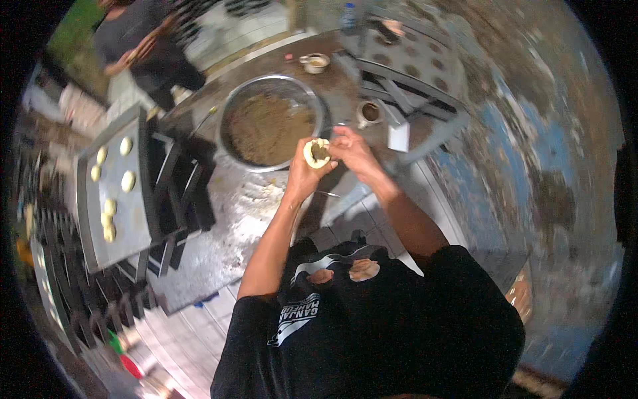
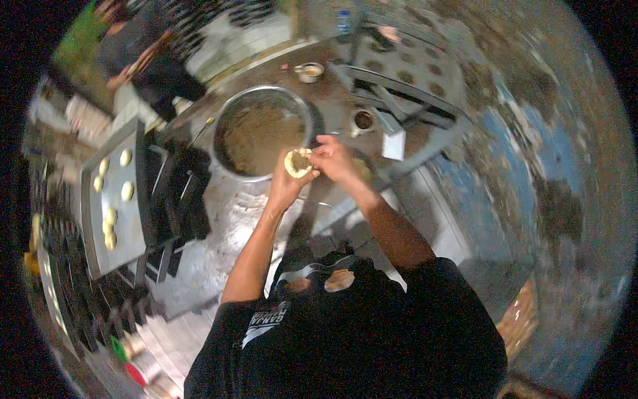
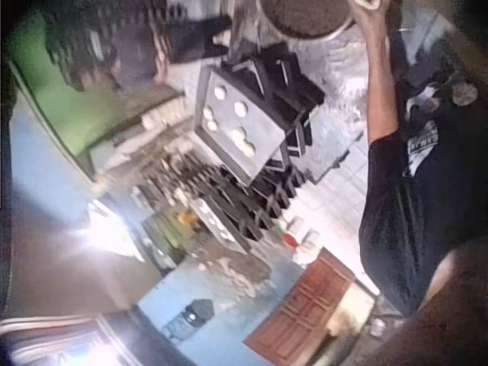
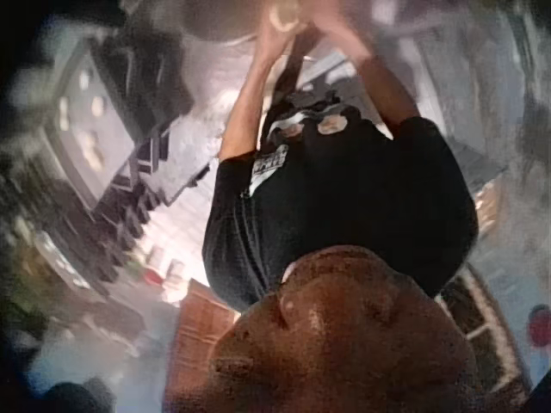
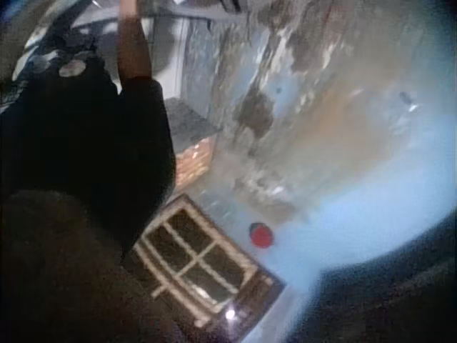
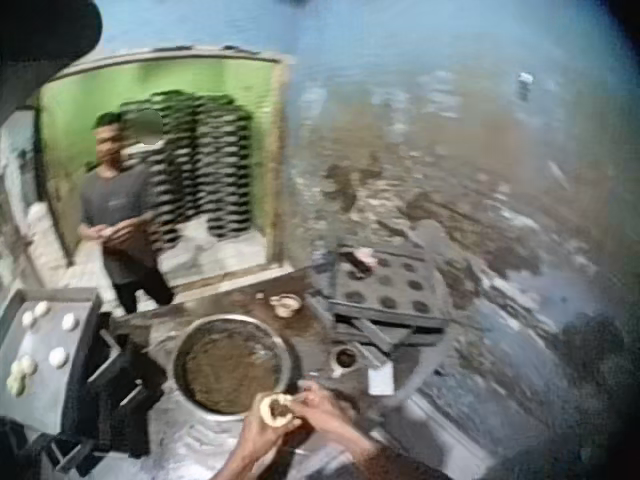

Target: The person shapes dough into balls by hand and places them onto metal baking trays, then stacks the trays on a rack.

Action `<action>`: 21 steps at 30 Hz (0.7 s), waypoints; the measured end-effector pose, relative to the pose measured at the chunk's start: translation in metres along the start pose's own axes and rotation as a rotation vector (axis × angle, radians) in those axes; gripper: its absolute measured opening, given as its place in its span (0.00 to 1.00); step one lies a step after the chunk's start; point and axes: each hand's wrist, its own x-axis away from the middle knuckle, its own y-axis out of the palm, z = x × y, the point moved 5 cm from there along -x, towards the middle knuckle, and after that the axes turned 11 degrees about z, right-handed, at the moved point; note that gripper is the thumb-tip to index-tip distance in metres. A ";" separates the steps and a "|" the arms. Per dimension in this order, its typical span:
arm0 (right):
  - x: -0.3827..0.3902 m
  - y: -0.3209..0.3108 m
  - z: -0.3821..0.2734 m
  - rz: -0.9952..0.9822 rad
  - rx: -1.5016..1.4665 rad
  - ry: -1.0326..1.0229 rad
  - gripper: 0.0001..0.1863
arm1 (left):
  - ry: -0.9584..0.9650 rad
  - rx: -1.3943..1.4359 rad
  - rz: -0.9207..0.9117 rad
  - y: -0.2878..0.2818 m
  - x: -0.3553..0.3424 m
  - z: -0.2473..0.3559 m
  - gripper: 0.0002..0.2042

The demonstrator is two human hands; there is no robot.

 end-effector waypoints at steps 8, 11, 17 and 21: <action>0.169 -0.132 -0.021 0.386 0.594 -0.607 0.25 | 0.132 -0.334 -0.244 0.154 0.089 0.021 0.26; 0.209 -0.198 -0.016 0.703 0.253 -0.378 0.31 | -0.441 -0.116 -0.320 0.186 0.120 0.041 0.19; 0.235 -0.238 0.034 0.381 -0.228 -0.179 0.38 | -0.188 0.008 -0.726 0.232 0.166 0.108 0.33; 0.253 -0.195 -0.022 0.228 0.764 -0.443 0.25 | 0.124 -0.162 -0.844 0.225 0.154 0.086 0.29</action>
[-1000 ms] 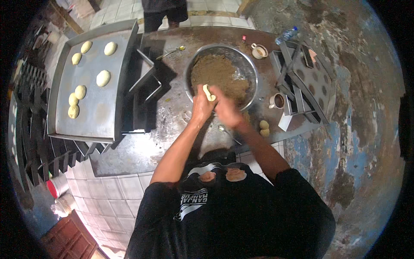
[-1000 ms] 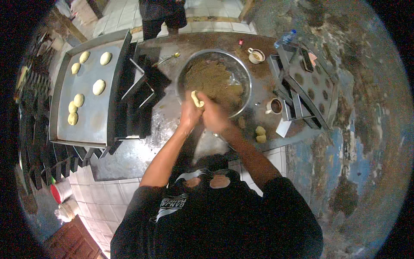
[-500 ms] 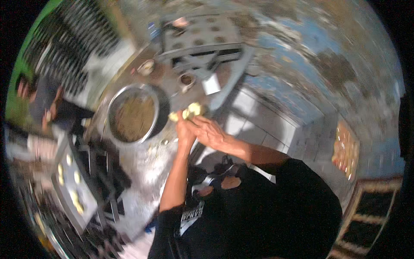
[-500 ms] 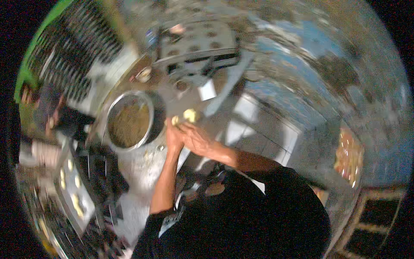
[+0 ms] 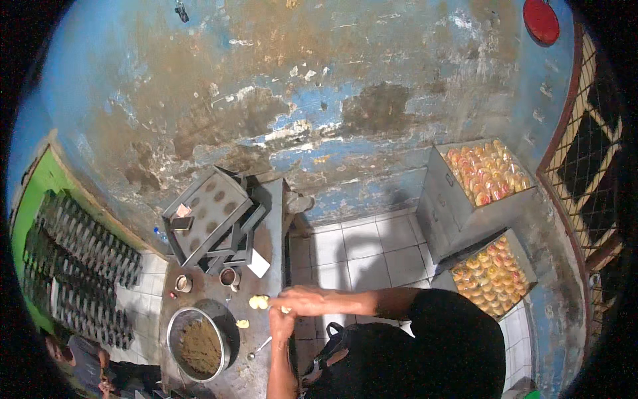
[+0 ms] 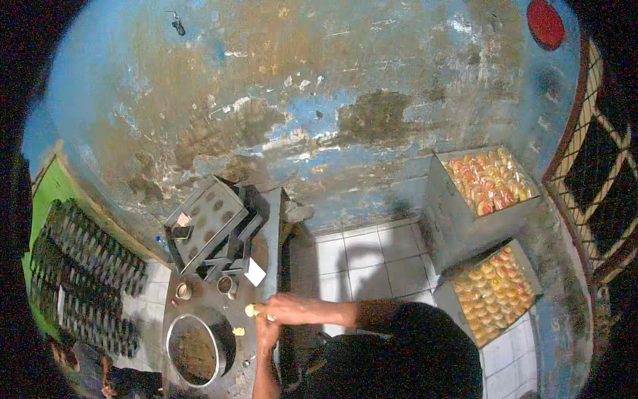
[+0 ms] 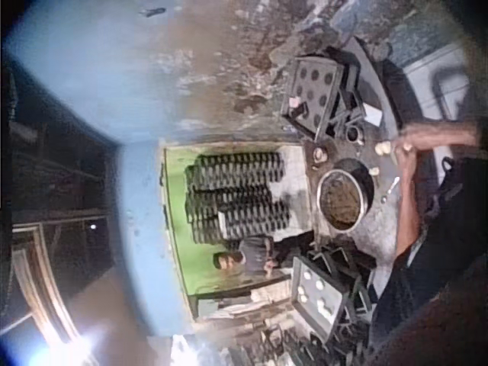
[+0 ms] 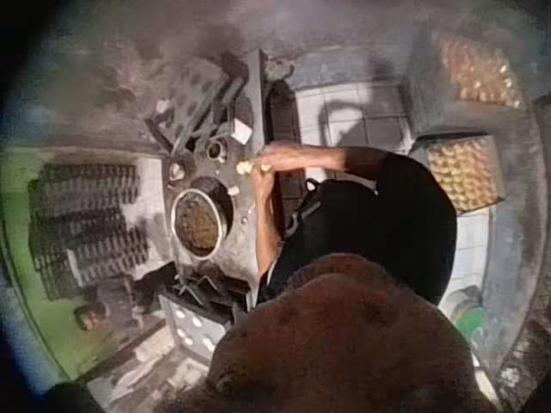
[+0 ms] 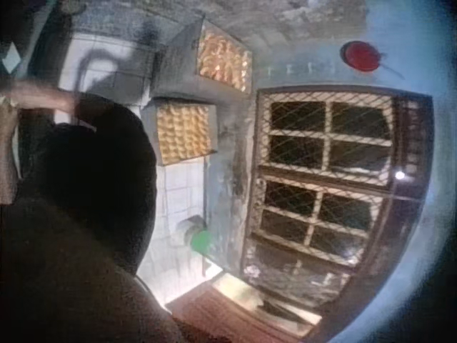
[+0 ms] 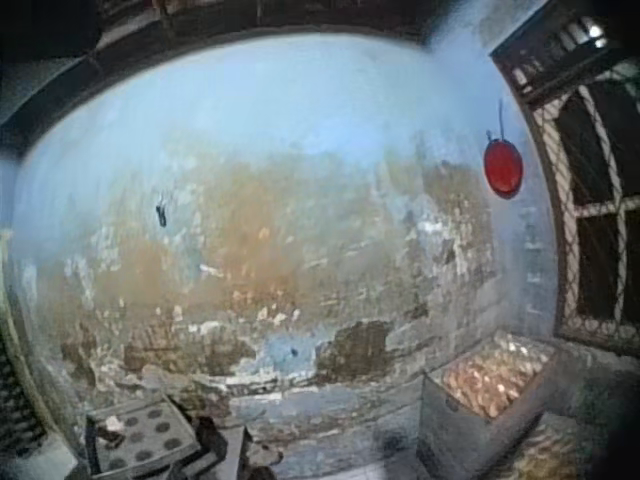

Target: The person shapes dough into balls by hand and places them onto metal baking trays, then stacks the trays on a rack.

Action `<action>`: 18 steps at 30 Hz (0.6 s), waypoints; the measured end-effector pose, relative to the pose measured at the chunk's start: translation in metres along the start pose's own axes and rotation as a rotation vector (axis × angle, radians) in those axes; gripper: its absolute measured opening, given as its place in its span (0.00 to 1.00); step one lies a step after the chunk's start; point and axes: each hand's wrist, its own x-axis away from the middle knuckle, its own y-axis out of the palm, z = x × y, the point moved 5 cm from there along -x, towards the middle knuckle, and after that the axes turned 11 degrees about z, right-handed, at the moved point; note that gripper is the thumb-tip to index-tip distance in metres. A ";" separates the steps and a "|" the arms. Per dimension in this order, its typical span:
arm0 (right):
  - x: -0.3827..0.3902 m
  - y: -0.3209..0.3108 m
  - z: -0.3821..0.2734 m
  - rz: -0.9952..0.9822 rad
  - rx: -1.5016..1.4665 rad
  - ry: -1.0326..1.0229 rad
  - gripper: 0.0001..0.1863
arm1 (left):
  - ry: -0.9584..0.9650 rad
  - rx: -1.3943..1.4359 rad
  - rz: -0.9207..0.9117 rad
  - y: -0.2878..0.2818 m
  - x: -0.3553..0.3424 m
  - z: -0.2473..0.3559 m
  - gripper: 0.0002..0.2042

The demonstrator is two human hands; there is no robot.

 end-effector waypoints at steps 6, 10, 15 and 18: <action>0.015 -0.048 -0.041 0.717 -0.335 -0.313 0.15 | -0.441 0.587 0.427 -0.022 0.014 0.051 0.32; -0.012 -0.039 -0.055 0.780 -0.301 -0.461 0.09 | -0.637 0.950 0.348 -0.003 0.057 0.065 0.42; -0.032 0.017 -0.111 0.606 -0.601 -0.677 0.10 | -0.422 1.319 0.598 -0.053 0.067 0.108 0.19; -0.064 0.054 -0.138 0.457 -0.660 -0.568 0.11 | -0.567 1.230 0.758 -0.057 0.129 0.040 0.23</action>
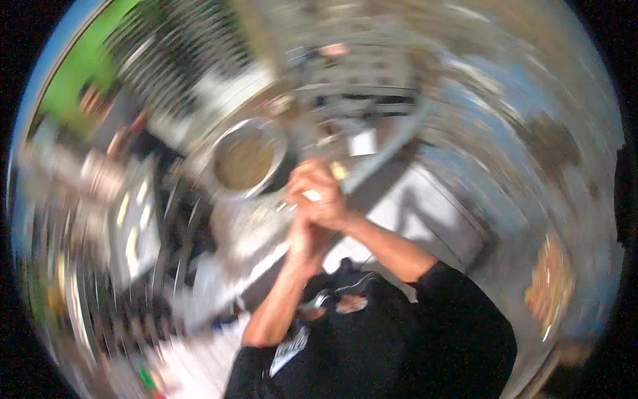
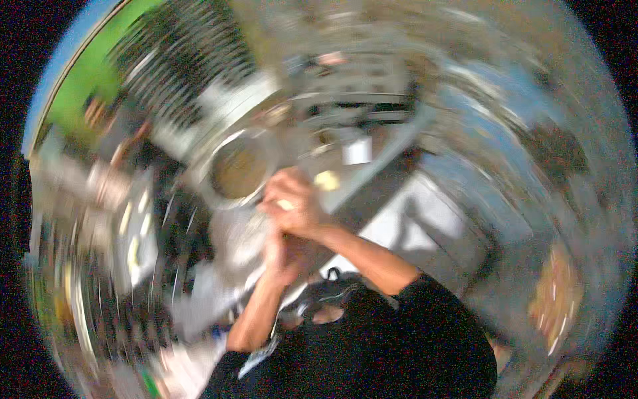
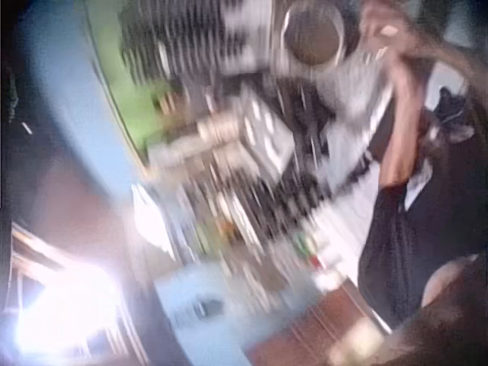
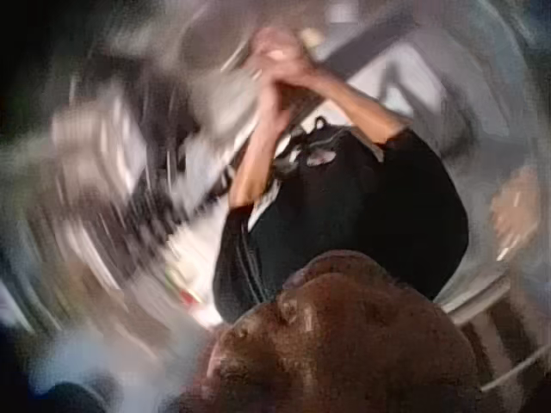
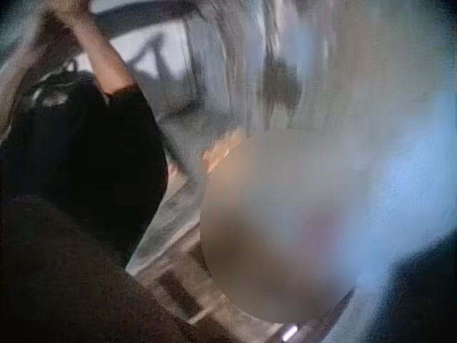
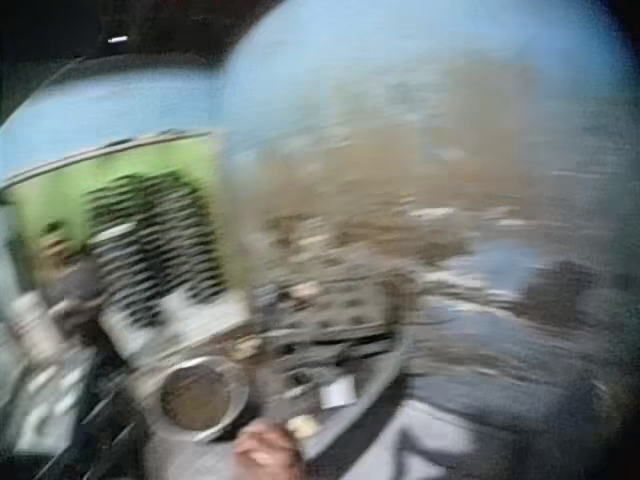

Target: The person shapes dough into balls by hand and places them onto metal baking trays, then stacks the trays on a rack.

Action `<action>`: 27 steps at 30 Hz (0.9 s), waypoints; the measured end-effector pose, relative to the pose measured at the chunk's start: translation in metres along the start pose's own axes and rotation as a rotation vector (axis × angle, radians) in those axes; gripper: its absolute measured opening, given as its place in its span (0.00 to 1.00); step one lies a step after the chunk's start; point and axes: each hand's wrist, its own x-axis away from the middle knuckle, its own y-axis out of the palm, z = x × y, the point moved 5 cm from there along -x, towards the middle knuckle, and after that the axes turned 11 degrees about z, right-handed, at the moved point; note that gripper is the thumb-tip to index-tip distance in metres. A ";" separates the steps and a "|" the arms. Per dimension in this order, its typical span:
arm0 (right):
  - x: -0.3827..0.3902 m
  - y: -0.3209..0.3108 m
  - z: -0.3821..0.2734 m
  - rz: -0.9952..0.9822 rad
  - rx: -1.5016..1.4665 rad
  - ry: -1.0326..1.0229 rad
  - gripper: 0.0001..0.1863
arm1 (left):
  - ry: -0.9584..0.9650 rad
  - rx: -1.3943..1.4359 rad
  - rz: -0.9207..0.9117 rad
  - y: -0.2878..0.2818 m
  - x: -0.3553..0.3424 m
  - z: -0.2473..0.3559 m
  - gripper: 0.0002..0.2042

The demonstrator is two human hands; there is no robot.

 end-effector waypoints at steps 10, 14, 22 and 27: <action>0.060 0.187 -0.094 -0.481 -0.412 -0.110 0.08 | 0.535 0.170 0.140 -0.148 0.067 0.083 0.20; 0.075 0.287 -0.106 -0.609 -0.626 -0.157 0.08 | 0.593 0.553 0.258 -0.179 0.140 0.150 0.17; 0.110 0.478 -0.138 -0.884 -0.709 0.336 0.14 | 0.680 0.603 0.144 -0.330 0.188 0.267 0.38; 0.062 0.595 -0.082 -1.184 -0.439 1.037 0.20 | 1.009 -0.009 0.641 -0.399 0.225 0.324 0.35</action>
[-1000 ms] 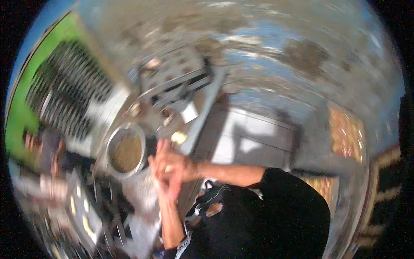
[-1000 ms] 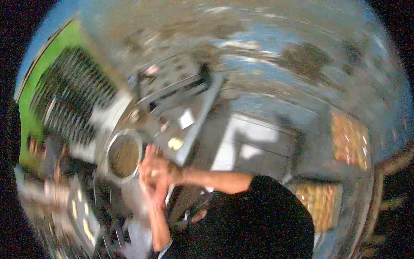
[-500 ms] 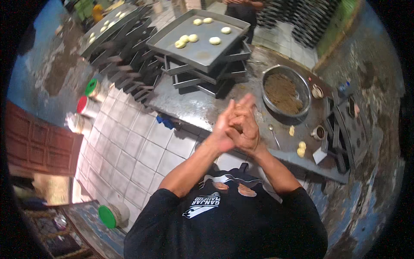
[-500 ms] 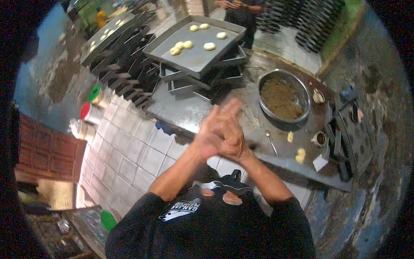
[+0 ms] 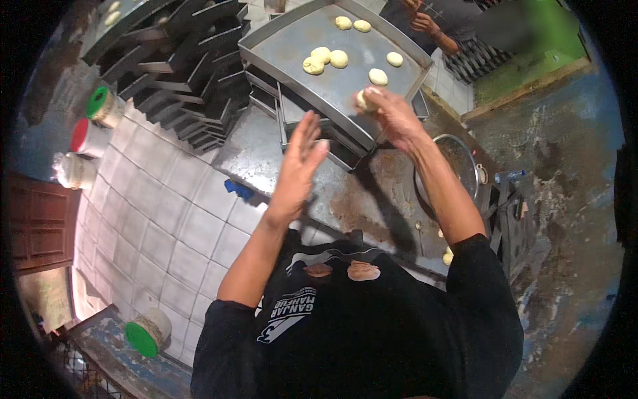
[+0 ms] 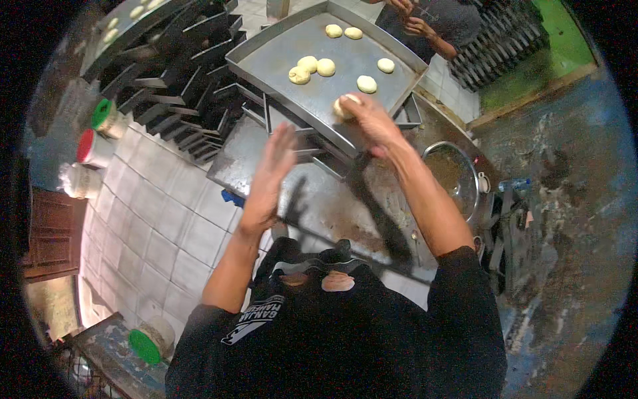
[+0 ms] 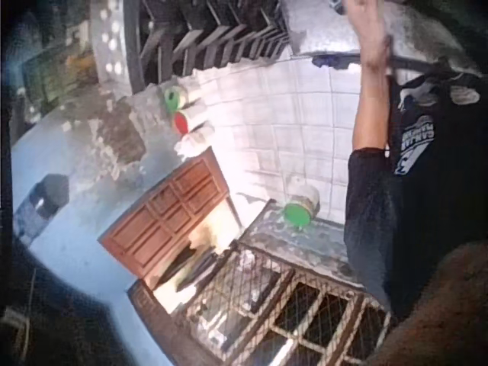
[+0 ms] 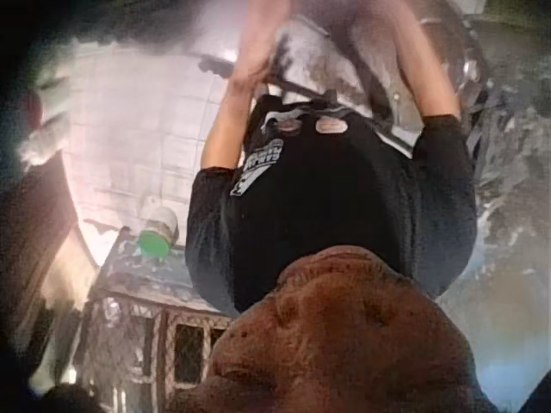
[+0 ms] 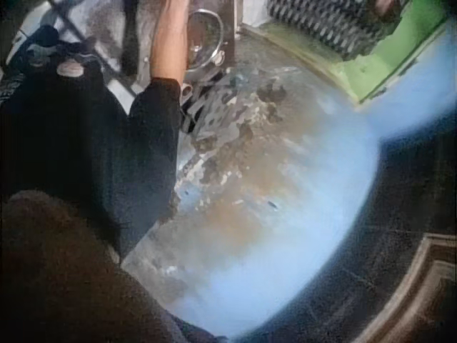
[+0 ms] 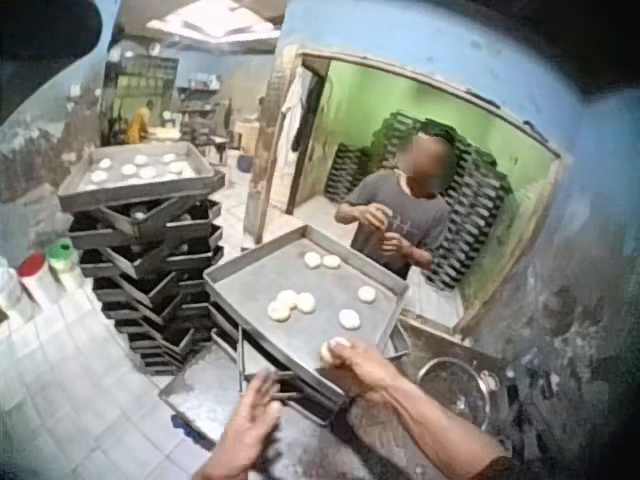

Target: The person shapes dough into balls by hand and places them onto metal baking trays, then stacks the trays on a rack.

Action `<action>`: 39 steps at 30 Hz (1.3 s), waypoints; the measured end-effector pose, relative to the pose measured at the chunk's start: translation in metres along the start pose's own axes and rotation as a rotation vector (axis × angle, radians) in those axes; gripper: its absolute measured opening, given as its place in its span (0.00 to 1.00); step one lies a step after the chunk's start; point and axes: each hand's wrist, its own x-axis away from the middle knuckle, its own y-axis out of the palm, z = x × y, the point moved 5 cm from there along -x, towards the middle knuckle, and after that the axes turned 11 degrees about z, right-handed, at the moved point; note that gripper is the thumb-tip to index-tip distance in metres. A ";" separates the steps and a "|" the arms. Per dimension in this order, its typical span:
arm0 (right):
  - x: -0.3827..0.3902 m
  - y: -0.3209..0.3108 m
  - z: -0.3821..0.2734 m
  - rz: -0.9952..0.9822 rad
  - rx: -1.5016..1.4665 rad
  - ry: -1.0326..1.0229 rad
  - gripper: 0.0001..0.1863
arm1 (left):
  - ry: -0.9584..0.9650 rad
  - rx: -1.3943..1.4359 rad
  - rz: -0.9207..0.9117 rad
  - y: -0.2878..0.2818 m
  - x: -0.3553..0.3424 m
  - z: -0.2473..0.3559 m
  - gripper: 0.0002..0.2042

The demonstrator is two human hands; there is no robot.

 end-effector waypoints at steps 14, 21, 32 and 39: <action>-0.108 0.020 0.081 0.069 1.243 -0.611 0.32 | -0.044 -0.102 0.290 -0.124 -0.075 -0.003 0.20; -0.143 0.025 0.003 -0.250 1.175 -0.450 0.26 | -0.030 -0.071 0.280 -0.109 -0.081 -0.006 0.16; -0.066 0.075 -0.054 0.146 0.912 -1.269 0.11 | 0.292 -0.252 0.394 -0.063 0.000 -0.017 0.18; 0.192 0.140 0.021 -0.334 0.616 -1.336 0.12 | 0.339 0.053 0.814 -0.045 0.127 -0.041 0.19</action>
